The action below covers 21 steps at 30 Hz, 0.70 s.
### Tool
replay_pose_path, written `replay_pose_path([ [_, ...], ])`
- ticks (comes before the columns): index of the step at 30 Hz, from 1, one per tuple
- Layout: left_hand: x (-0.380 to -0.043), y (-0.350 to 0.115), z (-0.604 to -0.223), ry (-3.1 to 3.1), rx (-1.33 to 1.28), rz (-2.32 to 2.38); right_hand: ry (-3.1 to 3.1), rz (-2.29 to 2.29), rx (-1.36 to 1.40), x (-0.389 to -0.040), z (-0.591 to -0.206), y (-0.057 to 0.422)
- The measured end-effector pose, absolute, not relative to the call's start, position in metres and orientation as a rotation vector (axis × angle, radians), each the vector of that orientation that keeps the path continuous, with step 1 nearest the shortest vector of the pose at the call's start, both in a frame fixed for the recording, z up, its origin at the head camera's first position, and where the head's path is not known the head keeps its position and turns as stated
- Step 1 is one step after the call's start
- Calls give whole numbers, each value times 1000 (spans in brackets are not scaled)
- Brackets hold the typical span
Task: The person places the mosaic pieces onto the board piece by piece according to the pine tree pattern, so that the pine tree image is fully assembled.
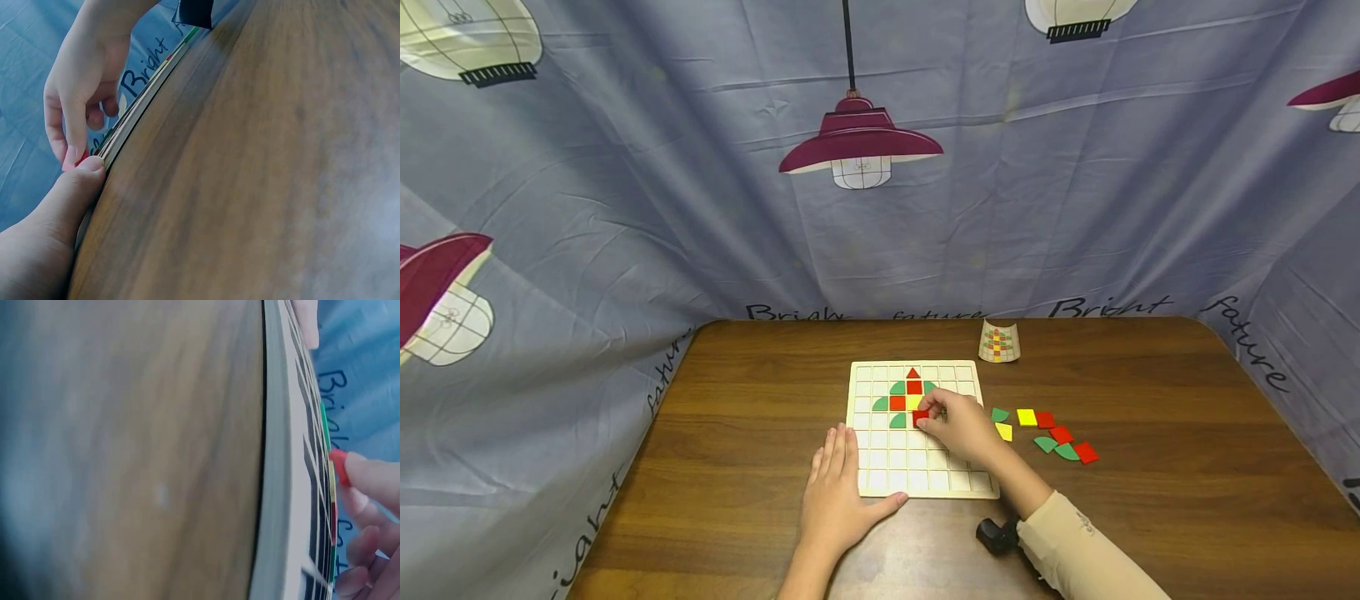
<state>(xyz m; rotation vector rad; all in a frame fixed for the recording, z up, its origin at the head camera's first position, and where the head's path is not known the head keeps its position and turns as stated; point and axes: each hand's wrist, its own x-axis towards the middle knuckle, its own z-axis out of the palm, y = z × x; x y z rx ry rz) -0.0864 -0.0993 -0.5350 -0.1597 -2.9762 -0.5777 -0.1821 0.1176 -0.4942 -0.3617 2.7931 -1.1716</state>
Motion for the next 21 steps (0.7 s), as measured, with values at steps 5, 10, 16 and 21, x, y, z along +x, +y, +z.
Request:
replay_pose_path([
  [5, -87, -99, -536, -2970, -168, -566, 2828, -1119, -362, -180, -499, 113],
  [10, -87, -99, -536, -2967, -168, -572, 2898, -1076, -392, -180, -500, 110],
  [16, -87, -100, -535, -2975, -165, -568, 2934, -1030, -398, -180, -501, 109],
  [21, -87, -99, -534, -2982, -162, -576, 2947, -997, -413, -181, -502, 109],
])
